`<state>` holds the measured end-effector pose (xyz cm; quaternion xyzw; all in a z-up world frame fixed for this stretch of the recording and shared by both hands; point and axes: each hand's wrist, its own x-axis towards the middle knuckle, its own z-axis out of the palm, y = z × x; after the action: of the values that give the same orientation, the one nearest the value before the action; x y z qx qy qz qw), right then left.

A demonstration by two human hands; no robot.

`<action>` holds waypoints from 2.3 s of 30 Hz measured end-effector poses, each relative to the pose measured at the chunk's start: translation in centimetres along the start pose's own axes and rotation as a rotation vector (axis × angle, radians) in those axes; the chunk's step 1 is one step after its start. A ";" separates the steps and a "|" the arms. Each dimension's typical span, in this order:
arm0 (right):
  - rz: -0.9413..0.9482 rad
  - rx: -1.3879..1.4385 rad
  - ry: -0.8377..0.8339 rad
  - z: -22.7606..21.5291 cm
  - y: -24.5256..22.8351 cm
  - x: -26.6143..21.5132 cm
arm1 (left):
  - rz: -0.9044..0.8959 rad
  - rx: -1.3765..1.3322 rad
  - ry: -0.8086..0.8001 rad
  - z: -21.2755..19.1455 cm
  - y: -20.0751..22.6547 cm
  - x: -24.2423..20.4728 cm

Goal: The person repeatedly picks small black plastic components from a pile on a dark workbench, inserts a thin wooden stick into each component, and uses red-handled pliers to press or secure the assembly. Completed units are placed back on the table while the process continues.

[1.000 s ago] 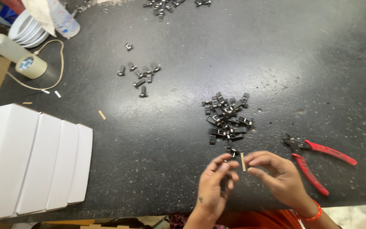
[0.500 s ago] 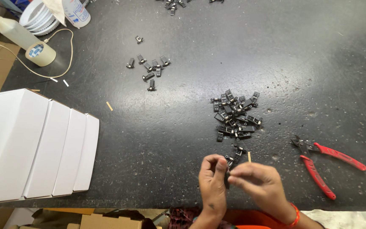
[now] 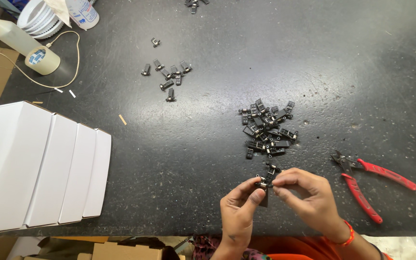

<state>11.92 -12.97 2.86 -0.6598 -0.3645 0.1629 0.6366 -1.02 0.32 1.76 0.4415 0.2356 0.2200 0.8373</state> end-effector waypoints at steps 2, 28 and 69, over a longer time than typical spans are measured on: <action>0.004 -0.013 -0.007 0.0 -0.1 0.0 | 0.042 0.063 0.000 0.1 0.1 -0.2; 0.368 0.162 0.284 -1.8 7.1 -0.2 | 0.670 0.957 0.422 -5.9 11.8 19.8; 0.314 0.620 0.021 -2.7 4.0 -4.3 | 0.265 0.597 0.177 1.0 6.0 3.8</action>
<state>11.89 -17.58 -1.66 -0.4847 -0.1849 0.3551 0.7777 1.63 5.01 6.56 0.6731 0.3021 0.2857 0.6116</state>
